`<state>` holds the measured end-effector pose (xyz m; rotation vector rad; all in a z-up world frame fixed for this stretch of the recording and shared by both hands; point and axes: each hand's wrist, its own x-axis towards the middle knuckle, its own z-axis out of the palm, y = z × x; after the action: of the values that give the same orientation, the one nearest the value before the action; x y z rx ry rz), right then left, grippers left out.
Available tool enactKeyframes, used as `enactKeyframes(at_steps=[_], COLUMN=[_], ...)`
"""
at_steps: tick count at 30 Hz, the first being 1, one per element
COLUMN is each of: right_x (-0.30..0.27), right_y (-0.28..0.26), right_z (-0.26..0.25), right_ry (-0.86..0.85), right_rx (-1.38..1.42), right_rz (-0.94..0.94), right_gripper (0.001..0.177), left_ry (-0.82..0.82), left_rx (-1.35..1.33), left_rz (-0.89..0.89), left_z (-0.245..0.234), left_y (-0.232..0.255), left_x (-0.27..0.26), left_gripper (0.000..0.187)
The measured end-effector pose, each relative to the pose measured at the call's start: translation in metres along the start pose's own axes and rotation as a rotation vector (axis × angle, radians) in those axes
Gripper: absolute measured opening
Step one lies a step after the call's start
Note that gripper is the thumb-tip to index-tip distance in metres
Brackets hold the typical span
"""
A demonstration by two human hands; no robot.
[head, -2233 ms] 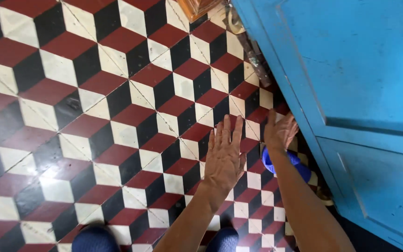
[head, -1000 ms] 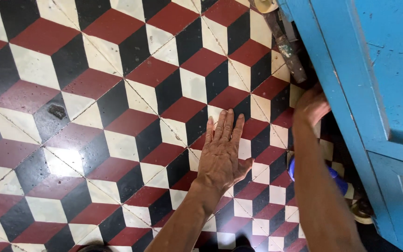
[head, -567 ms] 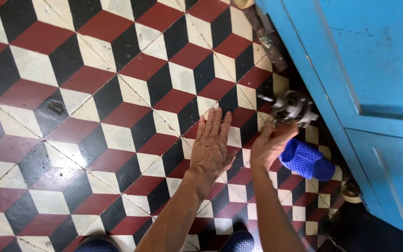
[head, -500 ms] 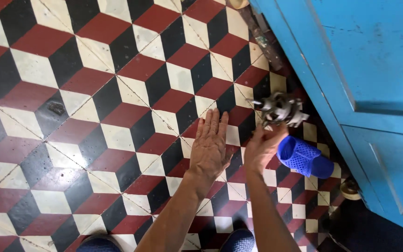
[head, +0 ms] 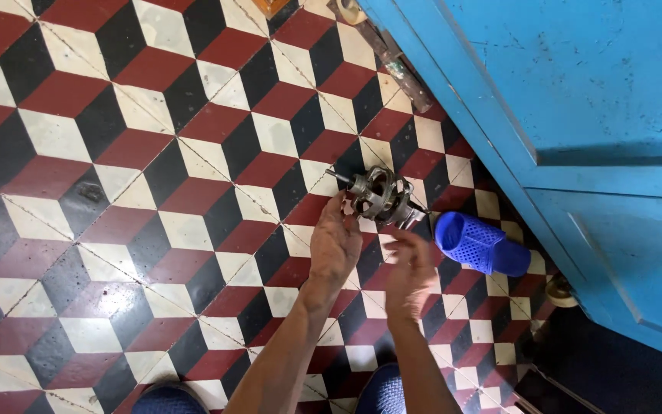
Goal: Disassembling and cleaning the rotor and housing of an electric fan motor.
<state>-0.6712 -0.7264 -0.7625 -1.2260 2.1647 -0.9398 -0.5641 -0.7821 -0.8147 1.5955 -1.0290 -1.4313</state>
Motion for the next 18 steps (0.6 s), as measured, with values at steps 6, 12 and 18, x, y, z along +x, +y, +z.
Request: enactKeyframes(at_steps=[6,12,18], right_x=[0.048,0.085,0.085], right_y=[0.056,0.084,0.067], right_z=[-0.026,-0.025,-0.025], right_ry=[0.273,-0.097,-0.194], right_rx=[0.399,0.819,0.811], right_rz=[0.357,0.778,0.767], right_gripper=[0.028,0.063,0.068], left_ry=[-0.071,-0.079,-0.061], left_rx=[0.04,-0.259,-0.584], left_rz=[-0.214,-0.444,-0.394], left_z=[-0.023,-0.015,0.008], left_y=[0.041,0.056,0.022], left_x=[0.007,0.035,0.042], left_gripper=[0.051,0.068,0.06])
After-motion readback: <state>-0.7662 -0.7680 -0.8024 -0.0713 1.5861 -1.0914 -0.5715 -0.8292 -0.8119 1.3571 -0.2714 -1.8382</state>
